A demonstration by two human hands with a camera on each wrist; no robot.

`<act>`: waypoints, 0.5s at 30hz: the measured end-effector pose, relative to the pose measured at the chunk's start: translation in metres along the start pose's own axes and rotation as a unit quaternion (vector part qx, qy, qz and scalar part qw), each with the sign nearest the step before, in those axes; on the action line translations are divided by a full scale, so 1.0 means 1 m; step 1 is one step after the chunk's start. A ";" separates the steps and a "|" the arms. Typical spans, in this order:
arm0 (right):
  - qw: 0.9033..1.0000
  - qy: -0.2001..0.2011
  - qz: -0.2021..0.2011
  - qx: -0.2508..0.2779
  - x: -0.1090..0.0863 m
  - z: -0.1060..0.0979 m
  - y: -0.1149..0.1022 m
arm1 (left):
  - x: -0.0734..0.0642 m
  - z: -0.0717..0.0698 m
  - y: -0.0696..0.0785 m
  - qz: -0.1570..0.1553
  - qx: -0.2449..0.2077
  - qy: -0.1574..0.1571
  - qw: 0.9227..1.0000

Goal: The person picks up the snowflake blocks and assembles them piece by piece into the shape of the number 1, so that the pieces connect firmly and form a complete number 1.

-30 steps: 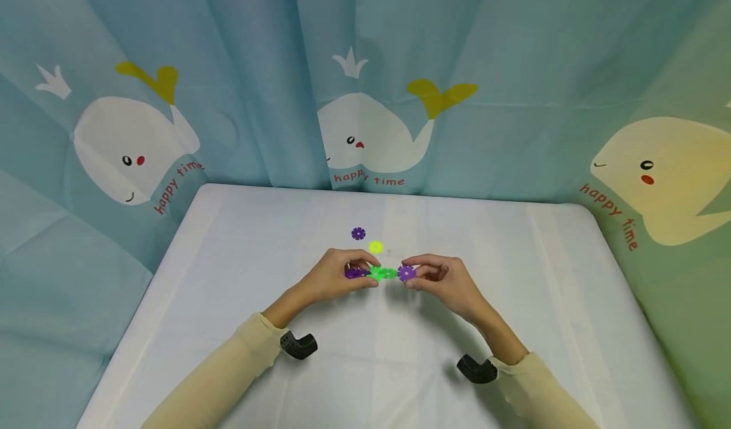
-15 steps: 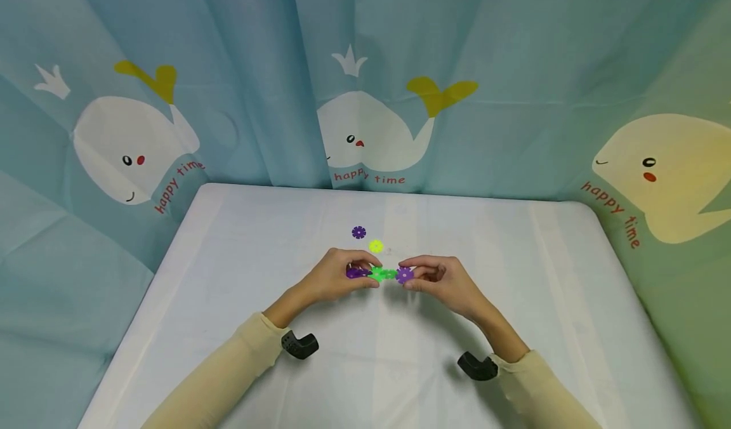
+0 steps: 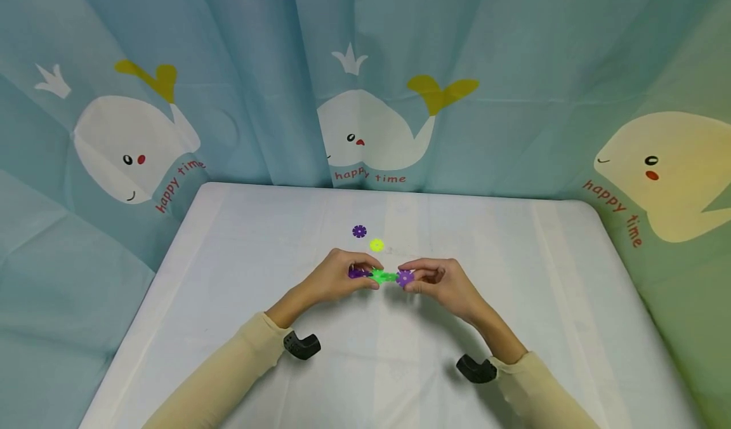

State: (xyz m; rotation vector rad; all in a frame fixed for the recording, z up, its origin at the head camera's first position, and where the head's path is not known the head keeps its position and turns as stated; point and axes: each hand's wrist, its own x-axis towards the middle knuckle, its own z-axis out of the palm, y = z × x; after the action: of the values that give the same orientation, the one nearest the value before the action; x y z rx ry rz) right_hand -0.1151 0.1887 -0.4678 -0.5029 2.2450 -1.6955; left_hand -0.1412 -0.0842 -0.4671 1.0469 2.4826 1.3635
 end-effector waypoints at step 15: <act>1.000 0.014 -0.012 -0.018 -0.004 0.003 0.002 | 0.000 0.004 -0.003 0.023 0.007 0.001 1.000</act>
State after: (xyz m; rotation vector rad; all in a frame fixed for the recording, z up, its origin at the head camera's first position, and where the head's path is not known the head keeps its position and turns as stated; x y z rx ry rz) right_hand -0.1104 0.1880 -0.4702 -0.5191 2.3024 -1.6852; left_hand -0.1410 -0.0827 -0.4719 1.1131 2.4874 1.3615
